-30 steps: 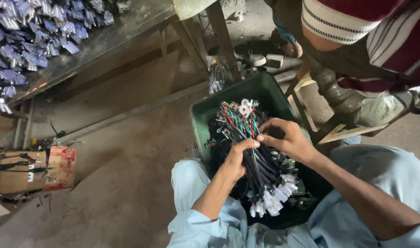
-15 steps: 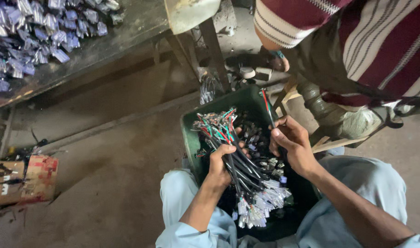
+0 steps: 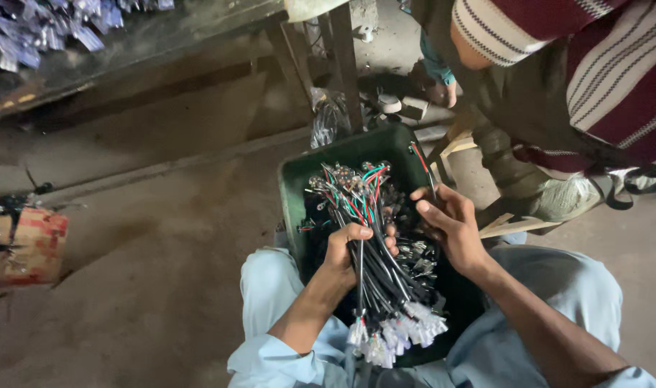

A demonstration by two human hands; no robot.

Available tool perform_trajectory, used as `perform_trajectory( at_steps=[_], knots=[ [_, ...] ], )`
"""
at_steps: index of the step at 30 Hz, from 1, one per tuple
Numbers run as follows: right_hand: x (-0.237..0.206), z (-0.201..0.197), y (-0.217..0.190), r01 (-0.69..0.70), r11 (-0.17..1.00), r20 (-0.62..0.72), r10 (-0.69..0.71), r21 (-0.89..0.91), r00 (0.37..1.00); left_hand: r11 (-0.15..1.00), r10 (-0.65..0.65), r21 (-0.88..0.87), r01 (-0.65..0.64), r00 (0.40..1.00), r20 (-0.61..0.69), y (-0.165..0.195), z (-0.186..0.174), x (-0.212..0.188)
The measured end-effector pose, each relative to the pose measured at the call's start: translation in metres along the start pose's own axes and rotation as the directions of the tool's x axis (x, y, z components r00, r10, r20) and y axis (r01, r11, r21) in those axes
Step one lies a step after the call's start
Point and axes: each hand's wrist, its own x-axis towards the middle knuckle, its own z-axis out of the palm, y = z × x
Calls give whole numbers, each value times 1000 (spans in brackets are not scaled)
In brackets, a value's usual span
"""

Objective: The person sits on the floor with a green tub of wire harnesses on their lap. They gather handfuls of cables, align the connectors, and bunch the harnesses together into bundles, occasionally reaching into the tub to pull out more cables.

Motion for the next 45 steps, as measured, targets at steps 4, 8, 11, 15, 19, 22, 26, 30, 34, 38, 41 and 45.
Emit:
perform_trajectory(
  at_steps=[4,8,11,15,19,22,26,30,34,38,41,45],
  knots=[
    [3,6,14,-61,998,-18,61,-4,998,995,-59,-79,54,997,-58,-3,-5,2],
    [4,6,22,-92,996,-4,92,20,996,986,-147,-94,139,985,-91,-6,-13,0],
    [3,6,23,-152,988,7,152,26,988,990,-126,-68,121,989,-81,-10,-18,1],
    [2,12,25,-162,986,51,165,-48,985,995,-87,-58,81,989,-121,-11,-22,3],
    [3,16,27,-210,975,55,214,-69,975,994,-74,-82,73,997,-12,-9,-23,1],
    [4,15,27,-248,968,48,249,-37,967,992,-86,-89,90,995,51,-11,-23,-2],
    [5,12,24,-231,970,159,217,77,963,986,-154,-48,158,984,86,-11,-27,-2],
    [7,6,20,-273,961,143,275,-30,951,985,-161,-57,165,985,62,-10,-32,1],
    [9,1,25,-357,934,251,353,-31,901,985,-150,-71,157,984,96,-11,-33,0],
    [8,4,38,-391,913,347,331,118,878,990,-137,0,138,984,115,-14,-34,-2],
    [8,5,43,-444,887,294,394,125,871,989,-146,-25,149,984,105,-15,-34,-1],
    [17,-1,43,-320,921,93,307,223,947,975,-209,-50,215,973,98,-13,-33,2]
  ],
)
